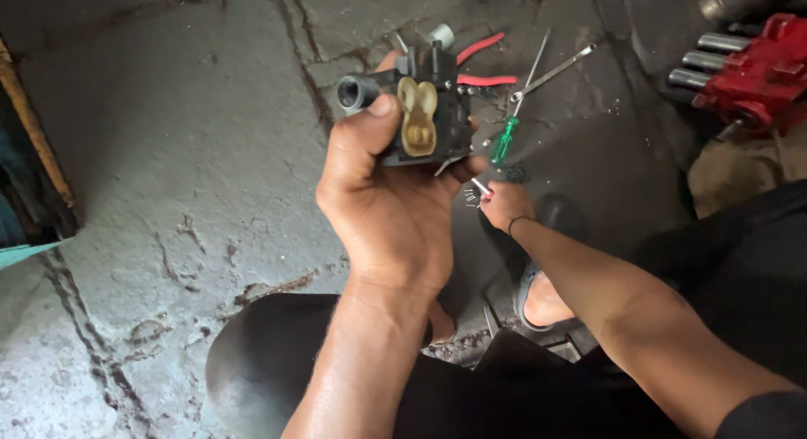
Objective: The person disassembles a carburetor by using a screwdriver to remove several screws from its body and then uses pliers to remove a spring.
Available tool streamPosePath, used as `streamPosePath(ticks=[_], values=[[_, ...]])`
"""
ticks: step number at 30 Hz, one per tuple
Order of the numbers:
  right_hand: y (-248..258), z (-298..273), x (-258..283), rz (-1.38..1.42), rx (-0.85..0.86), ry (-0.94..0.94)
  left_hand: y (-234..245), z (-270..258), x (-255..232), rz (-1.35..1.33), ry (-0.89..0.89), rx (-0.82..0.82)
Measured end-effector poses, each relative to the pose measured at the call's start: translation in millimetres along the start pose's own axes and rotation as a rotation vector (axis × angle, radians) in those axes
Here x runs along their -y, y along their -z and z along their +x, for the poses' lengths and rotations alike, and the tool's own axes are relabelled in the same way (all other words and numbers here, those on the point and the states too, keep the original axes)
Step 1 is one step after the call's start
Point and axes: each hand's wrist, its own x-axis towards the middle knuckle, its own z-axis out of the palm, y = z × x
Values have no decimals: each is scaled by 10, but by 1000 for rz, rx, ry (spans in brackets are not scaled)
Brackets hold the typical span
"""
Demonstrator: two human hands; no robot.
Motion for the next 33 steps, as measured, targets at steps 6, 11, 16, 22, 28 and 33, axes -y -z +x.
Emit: streamPosePath(ticks=[6,11,16,22,28,33], values=[[22,-9,5,149,-53,-59,31,23,12,-3,-14,18],[342,96,57,301,-118,130,20,81,52,-6,-34,29],[1341,522,528,910,202,52,82,173,87,21,-5,-21],[3271,461,1286,1063,14,32,103,214,76,36,-39,-31],[3970,-453,1271,889,274,367,70,270,104,126,-49,67],[3918,-815,1236,610,215,681,102,329,146,191,-76,95]])
